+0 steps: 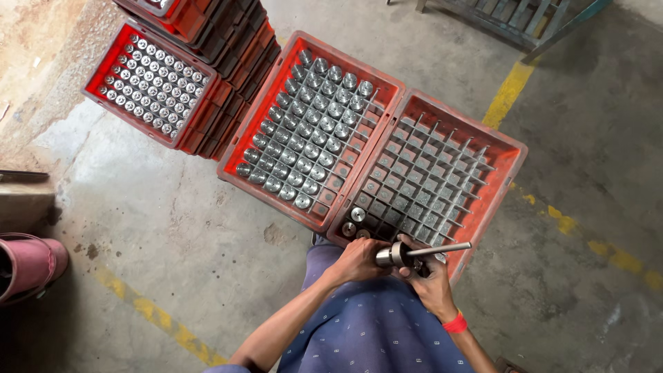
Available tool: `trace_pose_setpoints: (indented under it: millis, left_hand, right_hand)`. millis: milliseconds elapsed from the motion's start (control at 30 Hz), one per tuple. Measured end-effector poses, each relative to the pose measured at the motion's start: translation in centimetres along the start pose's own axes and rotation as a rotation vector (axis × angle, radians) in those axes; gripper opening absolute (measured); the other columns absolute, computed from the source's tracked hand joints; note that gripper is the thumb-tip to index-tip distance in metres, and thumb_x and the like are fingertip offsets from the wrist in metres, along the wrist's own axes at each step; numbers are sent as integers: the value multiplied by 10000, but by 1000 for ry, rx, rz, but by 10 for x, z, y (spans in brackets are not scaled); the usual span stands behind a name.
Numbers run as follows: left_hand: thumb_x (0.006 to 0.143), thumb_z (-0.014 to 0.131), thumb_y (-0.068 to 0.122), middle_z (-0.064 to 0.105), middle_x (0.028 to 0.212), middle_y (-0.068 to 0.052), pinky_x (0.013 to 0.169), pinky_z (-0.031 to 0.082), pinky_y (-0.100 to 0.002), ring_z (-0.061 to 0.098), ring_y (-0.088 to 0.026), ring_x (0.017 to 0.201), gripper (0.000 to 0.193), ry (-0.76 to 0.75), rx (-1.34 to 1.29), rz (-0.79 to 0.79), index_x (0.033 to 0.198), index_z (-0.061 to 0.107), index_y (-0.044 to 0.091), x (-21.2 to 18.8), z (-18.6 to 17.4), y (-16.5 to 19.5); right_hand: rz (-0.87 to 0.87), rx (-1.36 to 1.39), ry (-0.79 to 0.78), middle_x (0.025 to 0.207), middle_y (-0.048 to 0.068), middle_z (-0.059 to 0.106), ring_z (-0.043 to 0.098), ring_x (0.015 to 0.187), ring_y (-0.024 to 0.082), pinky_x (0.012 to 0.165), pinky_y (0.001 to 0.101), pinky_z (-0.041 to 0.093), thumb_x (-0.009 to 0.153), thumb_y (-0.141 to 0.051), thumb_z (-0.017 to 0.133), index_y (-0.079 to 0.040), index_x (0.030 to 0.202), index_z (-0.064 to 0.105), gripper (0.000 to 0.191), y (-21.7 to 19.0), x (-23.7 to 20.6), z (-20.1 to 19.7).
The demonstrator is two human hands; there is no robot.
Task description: The person transfers small silver metal parts from one red crate to another using a metal tool. They pick up parts from a full crate and place them into an empty crate, repeating the process until the first crate is empty.
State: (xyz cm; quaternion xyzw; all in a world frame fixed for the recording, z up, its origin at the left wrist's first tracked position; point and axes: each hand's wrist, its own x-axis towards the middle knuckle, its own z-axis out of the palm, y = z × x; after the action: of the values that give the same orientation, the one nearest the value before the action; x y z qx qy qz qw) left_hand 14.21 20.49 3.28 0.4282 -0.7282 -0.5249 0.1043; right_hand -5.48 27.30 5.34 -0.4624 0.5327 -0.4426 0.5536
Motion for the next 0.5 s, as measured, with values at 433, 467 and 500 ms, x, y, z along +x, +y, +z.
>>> trace_pose_setpoints:
  millis: [433,467,500]
  left_hand:
    - [891,711,237,663,1243,-204,862,566,-431,677,-358,1061,706,90,405,85,1516,451,38,1,-7,-60]
    - [900,685,176,649,1285,-213,872,575,-421,678,-350,1052,654,158,482,230,1503,471,42,2,-6,-67]
    - [908,658,115,634,1327,-222,883,583,-412,678,-343,1043,609,227,558,375,1490,490,45,4,-4,-74]
  right_hand:
    - [190,454,445,1298,147,688,657,1157,156,1016,275,499,927,26,661,102,1390,576,477,88,0,-31]
    - [192,461,458,1304,150,681,652,1158,157,1011,271,497,936,22,664,103,1393,572,473,91,-1,-30]
    - [194,468,470,1310,152,674,648,1159,157,1006,268,494,944,19,666,104,1395,569,469,94,-1,-30]
